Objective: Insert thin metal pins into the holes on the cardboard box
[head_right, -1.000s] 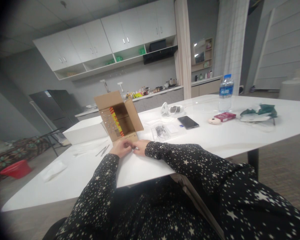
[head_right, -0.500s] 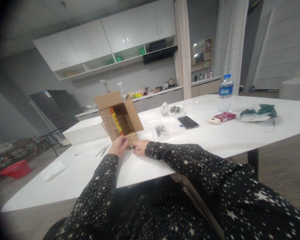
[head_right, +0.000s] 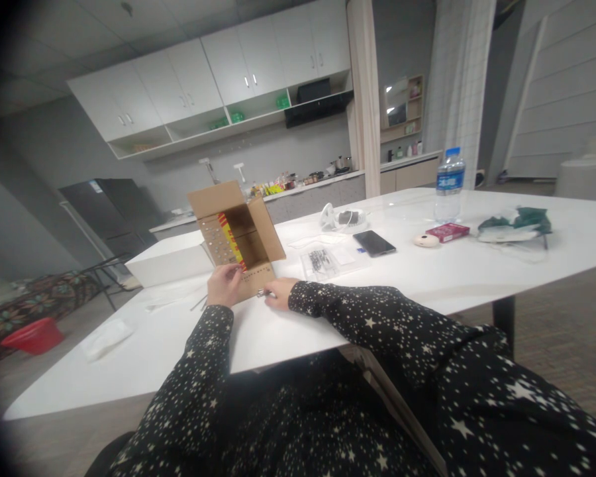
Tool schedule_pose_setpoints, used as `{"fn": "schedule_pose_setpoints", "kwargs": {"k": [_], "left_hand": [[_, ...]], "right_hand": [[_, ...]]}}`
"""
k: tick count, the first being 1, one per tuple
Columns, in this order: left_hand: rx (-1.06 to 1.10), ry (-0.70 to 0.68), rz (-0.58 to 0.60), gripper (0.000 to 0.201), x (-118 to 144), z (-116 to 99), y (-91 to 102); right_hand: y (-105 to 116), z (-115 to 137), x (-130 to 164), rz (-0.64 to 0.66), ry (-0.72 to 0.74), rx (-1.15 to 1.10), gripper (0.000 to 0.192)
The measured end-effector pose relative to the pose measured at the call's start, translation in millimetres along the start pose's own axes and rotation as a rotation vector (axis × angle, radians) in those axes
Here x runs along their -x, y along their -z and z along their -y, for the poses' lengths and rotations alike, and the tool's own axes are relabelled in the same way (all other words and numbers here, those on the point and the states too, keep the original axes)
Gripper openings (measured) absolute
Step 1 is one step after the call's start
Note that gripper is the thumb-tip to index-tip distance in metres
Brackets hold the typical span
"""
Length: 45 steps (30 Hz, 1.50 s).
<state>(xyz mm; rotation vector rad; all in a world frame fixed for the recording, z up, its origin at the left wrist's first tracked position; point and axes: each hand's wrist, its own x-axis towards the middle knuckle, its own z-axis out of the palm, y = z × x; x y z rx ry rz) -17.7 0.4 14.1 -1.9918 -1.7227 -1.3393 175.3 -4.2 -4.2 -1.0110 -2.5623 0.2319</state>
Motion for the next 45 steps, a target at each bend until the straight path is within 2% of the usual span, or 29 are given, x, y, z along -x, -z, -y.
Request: {"fn": "schedule_pose_setpoints", "kwargs": {"k": [10,18,24,34,45], "left_hand": [[-0.039,-0.016,0.06,0.031,-2,8,-3.3],[-0.048,0.041,0.102,0.036,2,2,-1.2],[-0.026,0.091,0.099,0.035,2,-2,2.7],[-0.075,0.145,0.139,0.024,1,5,2.8],[-0.14,0.2,0.139,0.022,0,4,8.4]], "right_hand": [[2,2,1,0.008,-0.011,-0.005,0.029],[0,0,0,-0.005,0.012,-0.01,0.029],[-1,-1,-1,-0.011,0.0,-0.004,0.029],[-2,-2,-1,-0.01,0.007,-0.009,0.029],[0,-1,1,-0.007,-0.007,-0.002,0.03]]}}
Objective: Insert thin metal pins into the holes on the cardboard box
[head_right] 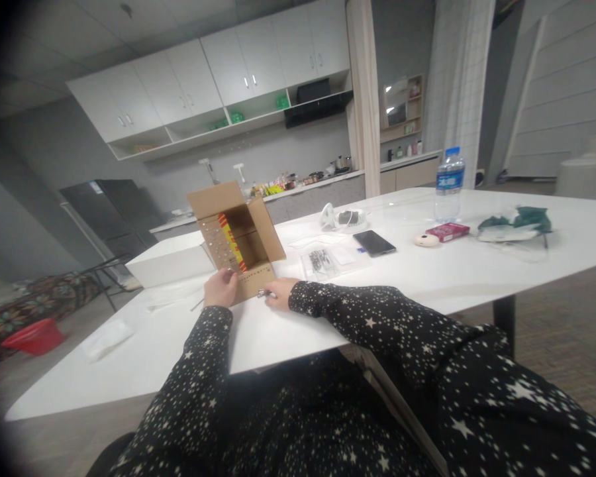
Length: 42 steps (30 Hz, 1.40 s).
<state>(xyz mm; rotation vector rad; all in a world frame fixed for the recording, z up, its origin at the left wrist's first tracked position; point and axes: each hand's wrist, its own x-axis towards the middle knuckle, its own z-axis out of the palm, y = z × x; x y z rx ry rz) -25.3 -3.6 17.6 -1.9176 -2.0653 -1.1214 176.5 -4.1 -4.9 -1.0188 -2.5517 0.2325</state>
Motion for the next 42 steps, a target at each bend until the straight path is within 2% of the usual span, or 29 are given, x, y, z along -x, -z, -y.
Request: {"fn": "schedule_pose_setpoints", "kwargs": {"k": [6,15,26,34,42], "left_hand": [[0.007,0.019,0.022,0.022,0.2,0.2,1.7],[0.014,0.032,-0.015,0.02,-0.2,1.7,1.4],[-0.074,0.08,-0.017,0.022,-1.7,3.7,0.8],[-0.099,0.069,0.025,0.019,-4.4,7.9,-2.0],[-0.042,0.091,0.0,0.023,-0.3,3.5,-1.4]], "right_hand": [[-1.7,-0.9,-0.5,-0.008,0.009,0.002,0.03],[-0.5,-1.2,-0.1,-0.013,0.011,0.0,0.03],[-3.9,-3.8,-1.6,-0.025,0.021,0.001,0.029],[-1.4,-1.7,-0.7,-0.021,0.024,0.0,0.03],[-1.8,-1.9,0.0,-0.02,0.018,-0.004,0.03]]}}
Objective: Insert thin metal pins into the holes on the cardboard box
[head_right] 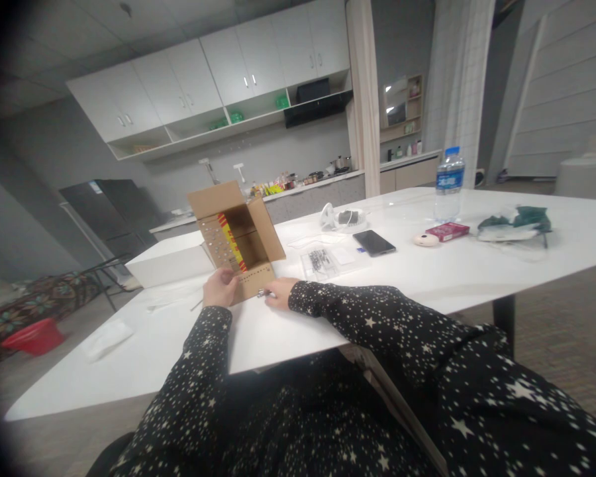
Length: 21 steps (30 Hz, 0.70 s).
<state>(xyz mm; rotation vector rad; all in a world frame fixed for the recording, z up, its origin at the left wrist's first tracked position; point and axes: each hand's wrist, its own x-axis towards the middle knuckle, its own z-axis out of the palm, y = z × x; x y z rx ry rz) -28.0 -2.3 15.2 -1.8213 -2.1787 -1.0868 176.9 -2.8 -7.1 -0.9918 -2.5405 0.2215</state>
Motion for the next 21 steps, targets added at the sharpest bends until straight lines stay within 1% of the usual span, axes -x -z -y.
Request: {"fn": "schedule_pose_setpoints", "kwargs": {"k": [5,9,15,19,21], "left_hand": [[-0.031,0.012,0.004,0.019,1,-3,2.7],[-0.076,-0.018,0.022,0.017,0,-2,1.3],[-0.006,-0.155,0.072,0.018,1,-3,-3.7],[0.034,-0.304,0.171,0.021,5,-9,-4.9],[0.039,-0.349,0.212,0.022,8,-12,-5.1]], "right_hand": [[-2,-1,-2,-0.011,0.013,0.002,0.029],[-2,-1,-2,-0.012,0.012,0.002,0.029],[2,2,0,0.003,0.009,0.002,0.03],[5,3,-1,0.021,0.028,0.013,0.031],[5,3,-1,0.028,0.04,0.013,0.032]]}}
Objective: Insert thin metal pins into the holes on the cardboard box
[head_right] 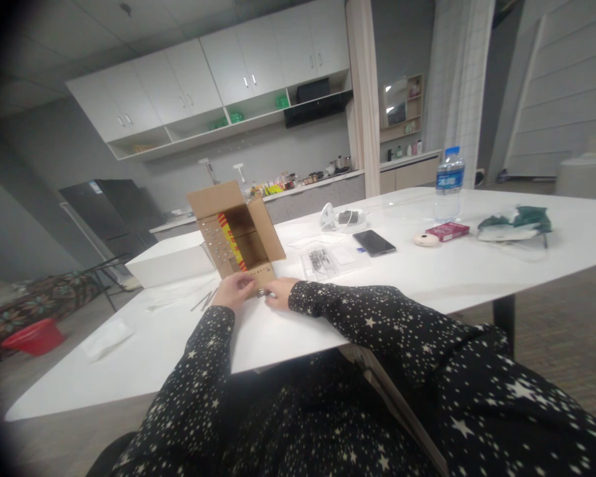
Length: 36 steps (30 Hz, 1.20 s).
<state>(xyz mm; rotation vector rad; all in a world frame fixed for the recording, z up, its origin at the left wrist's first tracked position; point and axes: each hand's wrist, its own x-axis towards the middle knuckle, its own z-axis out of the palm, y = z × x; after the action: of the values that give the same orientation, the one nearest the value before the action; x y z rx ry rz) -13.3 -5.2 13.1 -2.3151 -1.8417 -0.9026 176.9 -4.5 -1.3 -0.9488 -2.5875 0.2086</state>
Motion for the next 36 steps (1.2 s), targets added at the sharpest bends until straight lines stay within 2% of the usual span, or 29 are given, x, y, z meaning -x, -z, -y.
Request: {"fn": "schedule_pose_setpoints", "kwargs": {"k": [3,10,29,36], "left_hand": [[0.012,-0.055,0.075,0.021,1.3,-4.0,-1.5],[0.022,-0.09,0.225,0.026,1.8,-6.6,-3.3],[0.03,-0.098,0.255,0.028,1.3,-2.4,-8.2],[0.043,-0.081,0.238,0.022,0.5,-2.3,-9.2]], "right_hand": [[0.6,0.4,0.7,-0.005,0.001,0.011,0.032],[4.7,4.8,2.8,0.007,-0.018,0.016,0.035],[1.6,2.6,0.3,0.01,-0.007,0.036,0.036],[-2.7,-0.8,-0.6,-0.008,-0.003,0.034,0.034]]}}
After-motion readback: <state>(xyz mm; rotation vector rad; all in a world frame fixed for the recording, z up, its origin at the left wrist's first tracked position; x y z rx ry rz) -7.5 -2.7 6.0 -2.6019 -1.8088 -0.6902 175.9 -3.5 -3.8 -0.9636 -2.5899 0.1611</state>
